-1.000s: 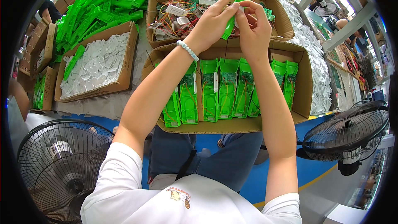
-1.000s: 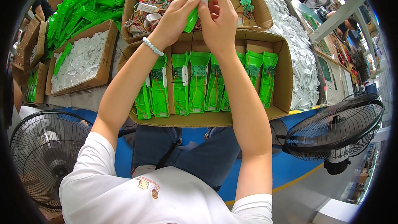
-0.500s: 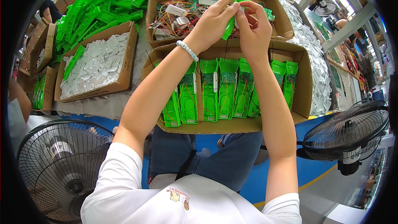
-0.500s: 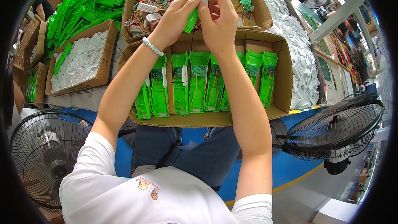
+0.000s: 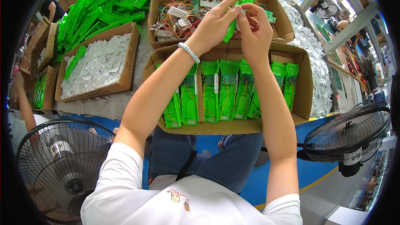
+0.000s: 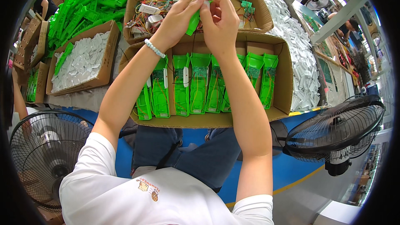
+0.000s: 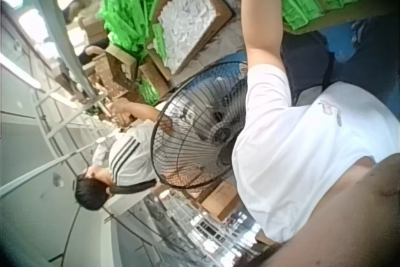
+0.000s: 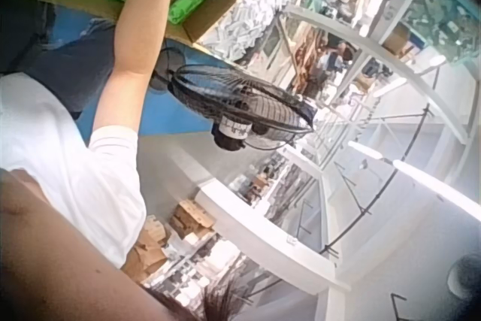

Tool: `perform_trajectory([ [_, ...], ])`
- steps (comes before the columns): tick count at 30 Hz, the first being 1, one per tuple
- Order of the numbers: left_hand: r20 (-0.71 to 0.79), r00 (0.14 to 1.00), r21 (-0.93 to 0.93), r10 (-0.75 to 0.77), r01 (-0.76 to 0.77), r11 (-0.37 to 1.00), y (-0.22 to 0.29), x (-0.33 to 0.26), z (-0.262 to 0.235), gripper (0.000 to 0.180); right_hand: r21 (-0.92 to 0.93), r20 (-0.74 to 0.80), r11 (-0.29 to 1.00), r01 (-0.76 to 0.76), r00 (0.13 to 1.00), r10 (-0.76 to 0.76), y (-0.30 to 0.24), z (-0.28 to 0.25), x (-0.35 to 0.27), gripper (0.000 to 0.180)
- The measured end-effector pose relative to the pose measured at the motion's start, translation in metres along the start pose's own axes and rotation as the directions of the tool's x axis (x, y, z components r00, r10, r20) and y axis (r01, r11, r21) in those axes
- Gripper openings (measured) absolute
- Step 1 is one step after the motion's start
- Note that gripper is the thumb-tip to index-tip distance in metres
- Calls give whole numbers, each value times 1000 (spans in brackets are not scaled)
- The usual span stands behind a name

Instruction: The person assembles internal electronic components into green plastic housings by hand, taking wiring and white components from cardboard boxes and inserting them into the housings.

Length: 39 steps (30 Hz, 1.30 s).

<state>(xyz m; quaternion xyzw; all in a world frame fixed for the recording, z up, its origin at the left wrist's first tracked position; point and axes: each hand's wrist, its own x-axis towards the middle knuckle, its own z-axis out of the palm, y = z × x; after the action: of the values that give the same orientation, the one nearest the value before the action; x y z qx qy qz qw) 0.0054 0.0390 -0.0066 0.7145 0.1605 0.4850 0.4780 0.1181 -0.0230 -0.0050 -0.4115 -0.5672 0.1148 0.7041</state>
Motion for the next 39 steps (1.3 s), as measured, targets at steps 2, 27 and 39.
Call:
perform_trajectory([
  [2, 16, 999, -10, -28, 28, 1000, -1, 1, -1, 43, -2, -1, 1000, -3, 1000, 3, 0, 0, 0, 14],
  [27, 7, 1000, -6, 10, -10, 1000, -3, 1, 1, 44, 1, 6, 1000, 1, 1000, -1, 2, 0, 0, 13],
  [39, 4, 1000, 1, 20, -20, 1000, -4, 2, 0, 44, 3, 11, 1000, -6, 1000, 6, 2, 0, 1, 14],
])
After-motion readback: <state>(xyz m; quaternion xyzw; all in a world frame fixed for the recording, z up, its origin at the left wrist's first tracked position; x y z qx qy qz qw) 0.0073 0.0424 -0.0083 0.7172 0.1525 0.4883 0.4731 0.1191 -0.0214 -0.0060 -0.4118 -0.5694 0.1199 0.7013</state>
